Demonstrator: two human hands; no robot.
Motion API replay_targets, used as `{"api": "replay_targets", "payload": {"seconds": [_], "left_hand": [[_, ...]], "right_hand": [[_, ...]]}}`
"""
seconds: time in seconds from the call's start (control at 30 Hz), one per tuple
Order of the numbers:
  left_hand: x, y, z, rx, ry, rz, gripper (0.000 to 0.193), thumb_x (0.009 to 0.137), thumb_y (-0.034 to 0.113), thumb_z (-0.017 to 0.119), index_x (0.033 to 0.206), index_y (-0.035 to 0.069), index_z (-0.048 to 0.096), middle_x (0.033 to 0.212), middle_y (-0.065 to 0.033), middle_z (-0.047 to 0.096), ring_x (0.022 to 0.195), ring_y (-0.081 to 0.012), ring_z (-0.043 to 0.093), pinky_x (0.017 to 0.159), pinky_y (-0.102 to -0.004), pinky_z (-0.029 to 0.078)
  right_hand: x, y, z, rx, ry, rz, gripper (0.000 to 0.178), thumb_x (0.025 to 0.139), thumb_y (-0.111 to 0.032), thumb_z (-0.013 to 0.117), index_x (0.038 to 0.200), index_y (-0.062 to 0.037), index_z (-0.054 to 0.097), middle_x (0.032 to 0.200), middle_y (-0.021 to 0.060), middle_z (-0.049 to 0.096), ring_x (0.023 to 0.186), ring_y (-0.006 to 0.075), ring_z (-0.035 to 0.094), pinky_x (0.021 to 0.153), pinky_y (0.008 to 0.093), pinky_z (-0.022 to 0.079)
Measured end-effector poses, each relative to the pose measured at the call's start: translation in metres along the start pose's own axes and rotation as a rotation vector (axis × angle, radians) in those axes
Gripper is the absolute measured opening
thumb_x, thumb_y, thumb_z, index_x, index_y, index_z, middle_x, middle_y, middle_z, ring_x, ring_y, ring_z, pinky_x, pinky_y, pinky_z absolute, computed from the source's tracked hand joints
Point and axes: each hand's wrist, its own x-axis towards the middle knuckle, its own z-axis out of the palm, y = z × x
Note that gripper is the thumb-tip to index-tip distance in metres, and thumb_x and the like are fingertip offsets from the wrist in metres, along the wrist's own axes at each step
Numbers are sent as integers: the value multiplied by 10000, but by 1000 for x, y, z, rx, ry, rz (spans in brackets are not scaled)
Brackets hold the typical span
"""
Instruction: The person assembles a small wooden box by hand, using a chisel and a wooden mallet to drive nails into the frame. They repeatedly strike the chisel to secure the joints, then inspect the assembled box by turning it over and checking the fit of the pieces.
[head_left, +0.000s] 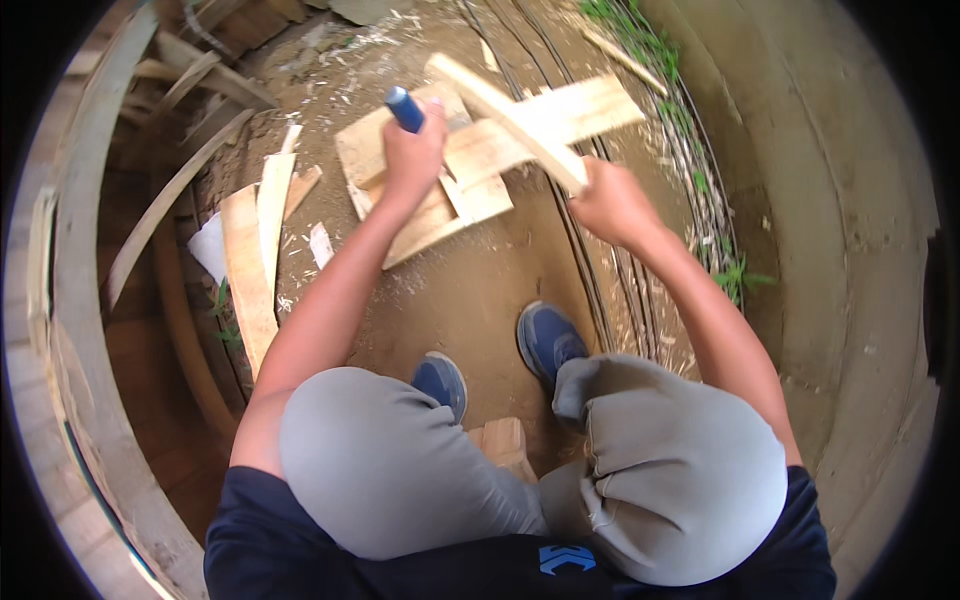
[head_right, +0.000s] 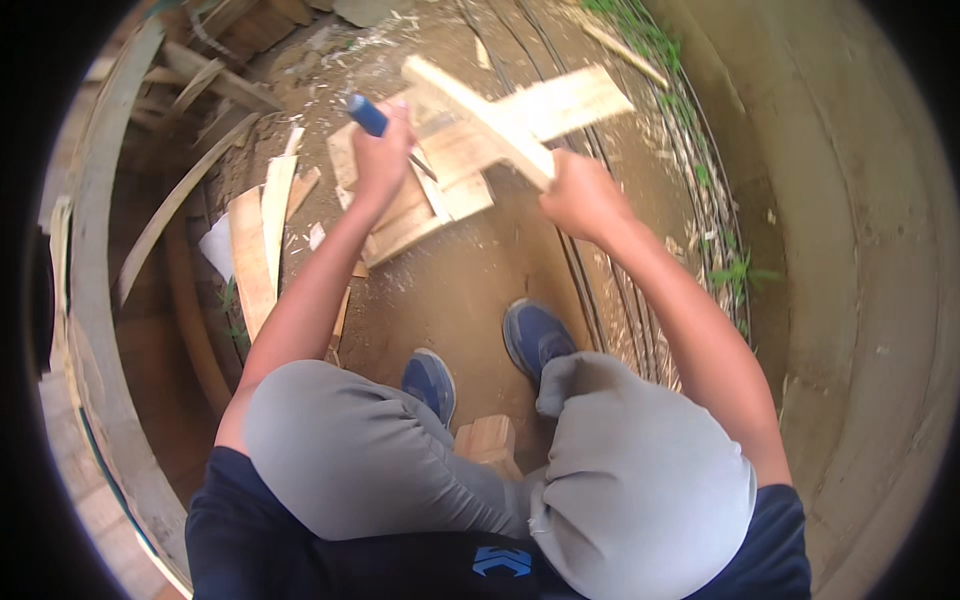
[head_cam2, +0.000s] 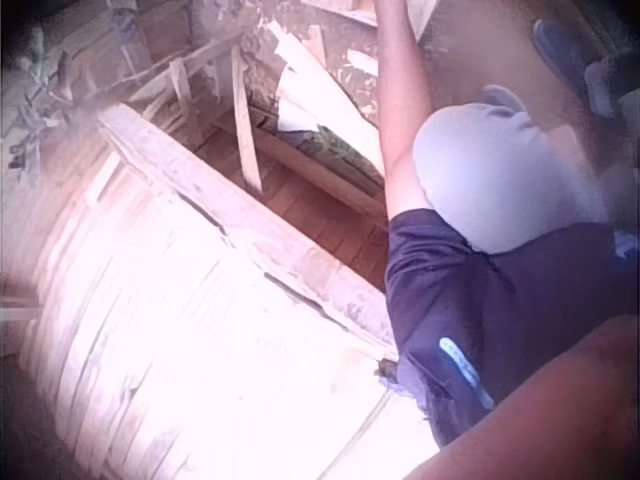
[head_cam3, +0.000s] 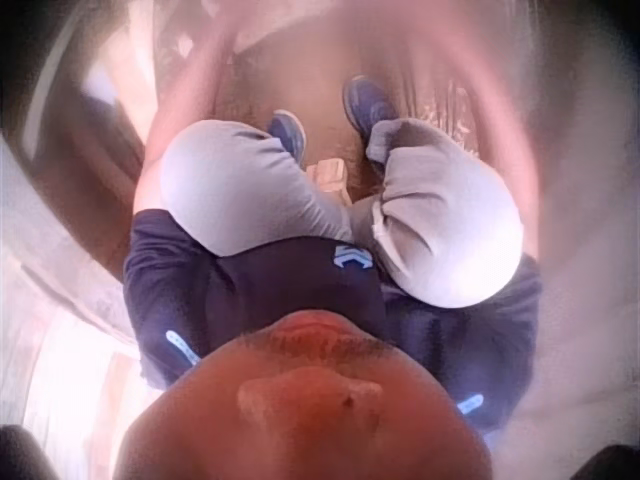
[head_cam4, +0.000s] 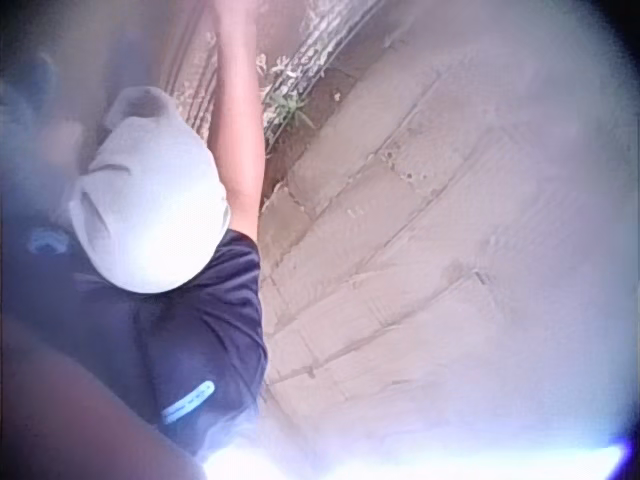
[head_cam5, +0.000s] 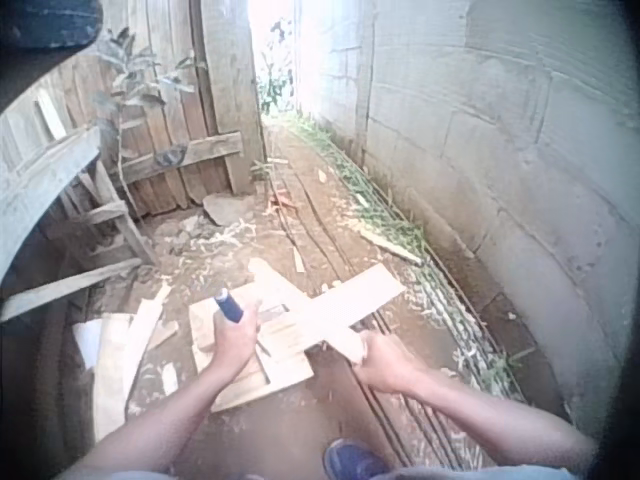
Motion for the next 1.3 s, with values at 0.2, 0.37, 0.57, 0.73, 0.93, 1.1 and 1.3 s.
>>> {"api": "replay_targets", "payload": {"seconds": [0.2, 0.37, 0.57, 0.73, 0.93, 1.1, 1.3], "left_hand": [[-3, -9, -8, 2, 20, 73, 384, 995, 260, 590, 692, 31, 536, 578, -36, 528, 522, -163, 506, 533, -362, 417], [-5, 1, -1, -15, -24, 37, 364, 989, 267, 594, 748, 0, 539, 608, -71, 534, 582, -175, 531, 581, -382, 437], [-1, -1, -1, -72, -24, 71, 354, 984, 266, 585, 759, -3, 534, 625, -87, 537, 601, -198, 518, 618, -400, 437], [-9, -5, -13, -41, -76, 50, 343, 987, 265, 582, 787, -10, 537, 657, -62, 550, 633, -165, 502, 631, -397, 435], [9, -14, 5, -58, -125, 59, 329, 990, 256, 581, 814, -16, 521, 691, -43, 547, 670, -145, 500, 650, -383, 435], [-9, -1, -1, -26, -124, 36, 335, 1004, 278, 567, 806, 15, 510, 662, -55, 512, 650, -170, 493, 637, -384, 427], [-13, -7, 0, -71, -154, -19, 291, 984, 254, 604, 819, 23, 539, 688, -50, 558, 663, -177, 521, 647, -379, 431]], "right_hand": [[-49, -142, -162, 210, 554, -508, 312, 866, -120, 635, 1126, 50, 610, 815, 143, 669, 692, 206, 653, 647, 352, 550], [-63, -121, -98, 78, 619, -483, 371, 863, -71, 630, 1203, 48, 542, 820, 221, 653, 725, 324, 659, 695, 436, 547], [-71, -112, -87, -188, 290, -267, 193, 855, -15, 639, 1016, 1, 533, 822, 277, 703, 725, 337, 729, 650, 454, 567], [-62, -147, -111, 388, 806, -668, 167, 932, -16, 590, 1065, -3, 490, 727, 38, 505, 535, 178, 493, 504, 307, 451], [-70, -111, -86, -362, 197, -321, 231, 841, -35, 653, 1016, 4, 507, 812, 265, 689, 695, 364, 708, 643, 473, 566], [-58, -117, -101, 154, 729, -751, 188, 893, 14, 589, 1046, 2, 482, 678, 107, 626, 567, 157, 619, 498, 316, 511], [-74, -130, -96, -296, 154, -365, 110, 832, 49, 610, 922, 10, 560, 741, 213, 681, 601, 295, 678, 551, 415, 569]]}}
